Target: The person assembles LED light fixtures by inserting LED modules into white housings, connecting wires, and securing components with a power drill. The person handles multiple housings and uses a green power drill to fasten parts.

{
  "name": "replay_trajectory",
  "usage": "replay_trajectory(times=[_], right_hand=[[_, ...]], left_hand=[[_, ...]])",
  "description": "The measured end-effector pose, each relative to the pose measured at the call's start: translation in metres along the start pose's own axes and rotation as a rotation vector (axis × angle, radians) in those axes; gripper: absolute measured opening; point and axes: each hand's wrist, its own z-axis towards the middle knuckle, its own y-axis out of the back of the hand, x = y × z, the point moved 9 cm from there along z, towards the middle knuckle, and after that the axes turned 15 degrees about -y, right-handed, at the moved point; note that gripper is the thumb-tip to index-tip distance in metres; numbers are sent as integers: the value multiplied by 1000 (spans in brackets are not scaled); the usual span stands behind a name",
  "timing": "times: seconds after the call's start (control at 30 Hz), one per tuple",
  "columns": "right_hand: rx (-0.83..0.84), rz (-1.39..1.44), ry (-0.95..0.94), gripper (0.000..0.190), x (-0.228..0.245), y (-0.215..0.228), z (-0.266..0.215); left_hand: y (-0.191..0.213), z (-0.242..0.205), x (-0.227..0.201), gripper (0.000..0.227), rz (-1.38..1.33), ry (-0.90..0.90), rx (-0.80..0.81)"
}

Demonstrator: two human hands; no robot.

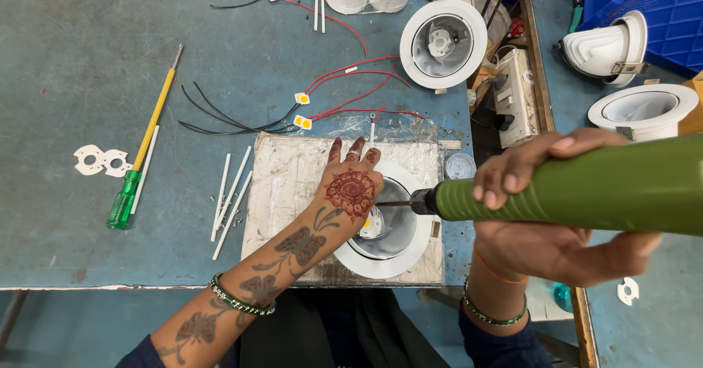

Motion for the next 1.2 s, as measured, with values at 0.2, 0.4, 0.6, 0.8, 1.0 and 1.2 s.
replay_trajectory(times=[0.2, 0.4, 0.6, 0.8, 1.0, 1.2], right_hand=[[2, 59, -35, 75, -16, -5, 2], [-12, 59, -10, 77, -21, -5, 0], [-41, 71, -14, 75, -22, -4, -3], [-40, 78, 7, 77, -22, -6, -3], [-64, 27, 19, 79, -22, -4, -4], [-59, 33, -10, 78, -24, -2, -5]], left_hand=[[6, 2, 1, 13, -44, 95, 128], [12, 2, 1, 13, -23, 82, 105], [21, -2, -3, 20, -80, 22, -123], [19, 0, 0, 24, -82, 23, -46], [23, 0, 0, 21, -159, 40, -34], [19, -1, 2, 19, -146, 35, -13]])
